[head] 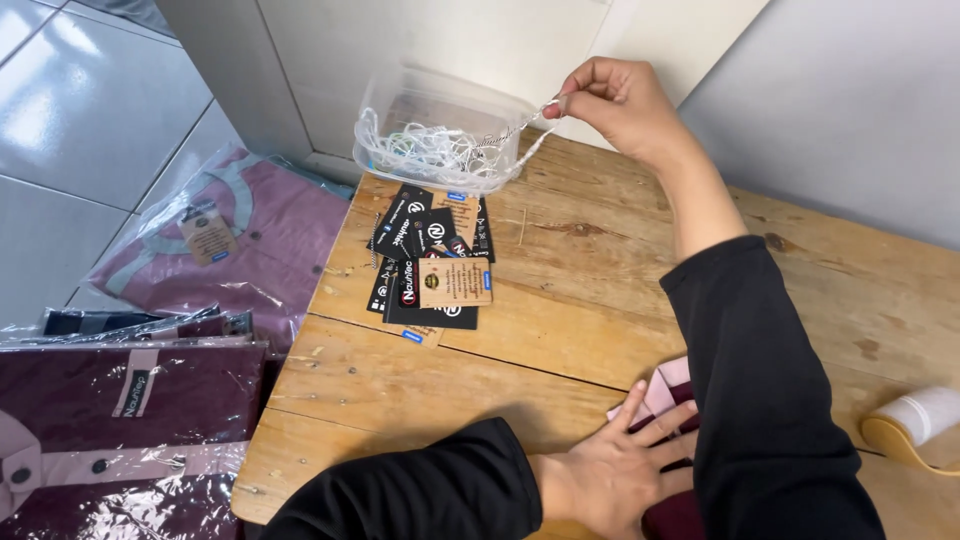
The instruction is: A person prepares a shirt for sale by lint-rolling the fabric, folding it neatly, and attaching a price tag.
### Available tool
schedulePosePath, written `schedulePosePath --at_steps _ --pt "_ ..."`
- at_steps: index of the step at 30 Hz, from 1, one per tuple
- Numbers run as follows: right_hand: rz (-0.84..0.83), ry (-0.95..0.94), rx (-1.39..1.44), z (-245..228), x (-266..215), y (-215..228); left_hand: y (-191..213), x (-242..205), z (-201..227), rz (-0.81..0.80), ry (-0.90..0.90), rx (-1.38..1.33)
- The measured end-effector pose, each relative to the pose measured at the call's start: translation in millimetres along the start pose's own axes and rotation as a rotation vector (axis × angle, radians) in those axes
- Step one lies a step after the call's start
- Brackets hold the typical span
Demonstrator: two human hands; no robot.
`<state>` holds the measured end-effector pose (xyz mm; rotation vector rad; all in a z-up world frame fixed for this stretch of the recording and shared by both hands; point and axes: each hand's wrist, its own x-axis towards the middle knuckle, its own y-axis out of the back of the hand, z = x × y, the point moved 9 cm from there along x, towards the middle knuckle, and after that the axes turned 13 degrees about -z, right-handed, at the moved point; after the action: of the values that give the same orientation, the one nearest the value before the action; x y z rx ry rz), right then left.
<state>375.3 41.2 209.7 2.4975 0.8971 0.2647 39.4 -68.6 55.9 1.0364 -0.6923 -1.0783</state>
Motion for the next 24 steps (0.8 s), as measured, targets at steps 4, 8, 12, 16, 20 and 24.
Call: schedulePosePath --at_steps 4,8,12,16,20,24 --pt "0.008 -0.007 0.023 -6 -30 10 13 -7 0 0.104 -0.017 -0.033" --pt "-0.048 0.130 0.128 -9 -63 16 88 -36 -66 0.666 0.132 -0.154" --pt "-0.034 0.223 0.160 -14 -92 2 149 -100 -173 1.089 0.504 0.031" --pt "-0.087 0.200 0.136 -10 -98 -15 149 -109 -227 0.953 0.630 0.091" --pt "-0.045 0.200 0.145 1 -112 -2 137 -126 -261 1.041 0.725 0.137" --pt "0.086 0.085 0.089 7 -157 16 138 -145 -271 1.160 0.743 0.156"
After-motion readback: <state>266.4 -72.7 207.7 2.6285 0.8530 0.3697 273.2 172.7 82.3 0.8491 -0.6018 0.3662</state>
